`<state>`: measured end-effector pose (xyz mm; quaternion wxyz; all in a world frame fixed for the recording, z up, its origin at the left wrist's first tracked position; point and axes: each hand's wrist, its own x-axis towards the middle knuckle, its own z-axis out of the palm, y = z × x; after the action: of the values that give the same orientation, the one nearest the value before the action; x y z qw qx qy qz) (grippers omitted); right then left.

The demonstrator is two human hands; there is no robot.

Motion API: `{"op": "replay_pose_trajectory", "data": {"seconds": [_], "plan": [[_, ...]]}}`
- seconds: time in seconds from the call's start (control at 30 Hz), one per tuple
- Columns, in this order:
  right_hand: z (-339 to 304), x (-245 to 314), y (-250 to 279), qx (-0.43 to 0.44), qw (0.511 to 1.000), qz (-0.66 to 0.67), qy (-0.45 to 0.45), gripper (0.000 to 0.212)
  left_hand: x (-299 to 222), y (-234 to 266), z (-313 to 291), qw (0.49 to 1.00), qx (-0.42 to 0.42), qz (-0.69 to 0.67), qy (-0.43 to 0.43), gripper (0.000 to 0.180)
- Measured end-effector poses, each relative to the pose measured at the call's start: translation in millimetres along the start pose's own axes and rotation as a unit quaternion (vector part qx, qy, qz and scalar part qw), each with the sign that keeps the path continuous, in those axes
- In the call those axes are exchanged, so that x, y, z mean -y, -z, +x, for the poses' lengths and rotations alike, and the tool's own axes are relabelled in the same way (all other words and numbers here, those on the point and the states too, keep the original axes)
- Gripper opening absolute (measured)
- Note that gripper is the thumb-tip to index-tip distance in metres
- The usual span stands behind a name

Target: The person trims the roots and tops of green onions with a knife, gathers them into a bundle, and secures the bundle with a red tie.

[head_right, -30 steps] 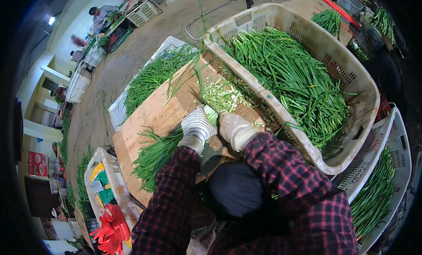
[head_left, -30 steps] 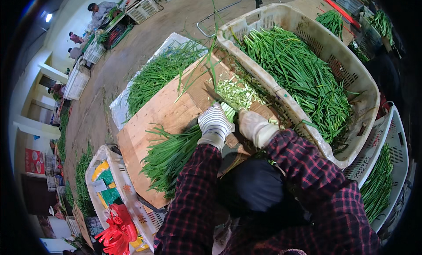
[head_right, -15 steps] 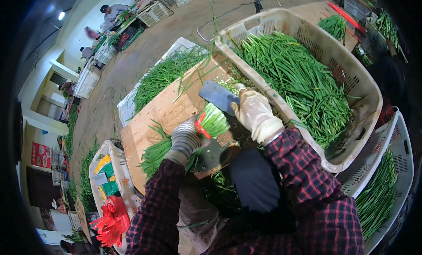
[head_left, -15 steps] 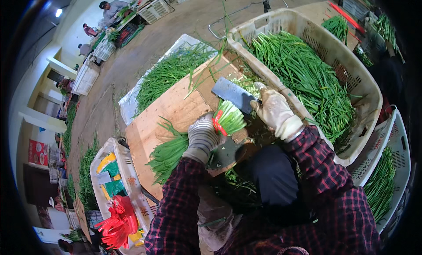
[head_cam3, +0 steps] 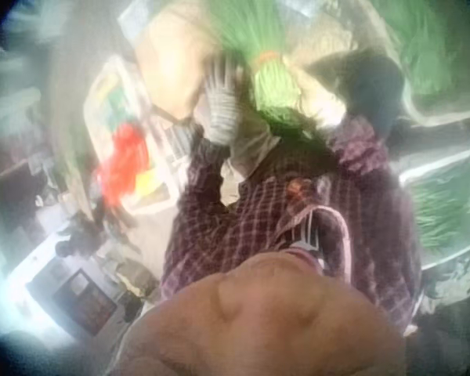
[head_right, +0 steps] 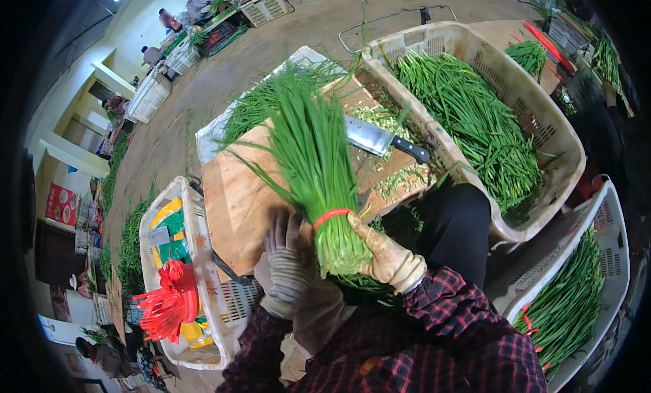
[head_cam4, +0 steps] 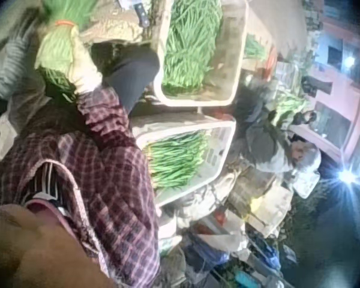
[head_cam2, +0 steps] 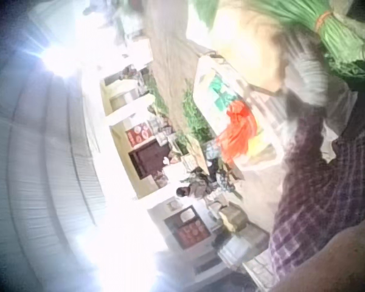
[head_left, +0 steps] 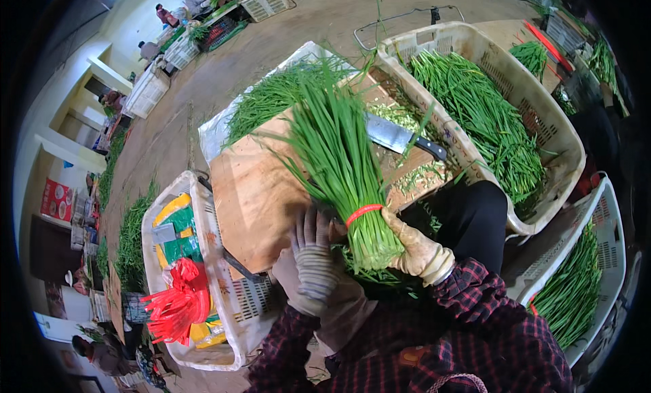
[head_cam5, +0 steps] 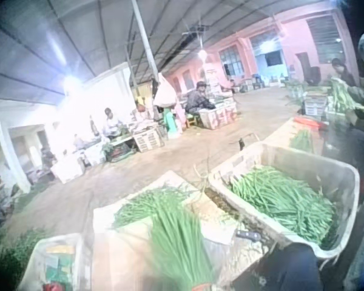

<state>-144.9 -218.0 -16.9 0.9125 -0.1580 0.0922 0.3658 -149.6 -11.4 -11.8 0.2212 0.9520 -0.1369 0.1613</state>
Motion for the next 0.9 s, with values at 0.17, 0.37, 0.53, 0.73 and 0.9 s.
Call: {"op": "replay_pose_trajectory", "data": {"seconds": [0.17,0.37,0.53,0.73,0.9], "plan": [[-15,-4,10,0.003,0.986,-0.164,0.012,0.057,-10,5,-50,0.507,0.154,-0.744,0.406,0.059],[-19,-2,5,-0.042,0.978,-0.202,0.036,0.052,1,-11,-6,0.382,0.236,-0.804,0.388,0.073],[-22,-5,11,-0.133,0.957,-0.253,0.039,0.053,-33,-6,11,0.484,0.257,-0.750,0.370,0.064],[-43,-21,-18,-0.260,0.671,-0.687,0.101,0.072,-19,-19,5,0.312,0.317,-0.799,0.404,0.055],[-51,-31,-14,-0.229,0.655,-0.716,0.074,0.080,-18,-56,-29,0.217,0.254,-0.833,0.441,0.050]]}}
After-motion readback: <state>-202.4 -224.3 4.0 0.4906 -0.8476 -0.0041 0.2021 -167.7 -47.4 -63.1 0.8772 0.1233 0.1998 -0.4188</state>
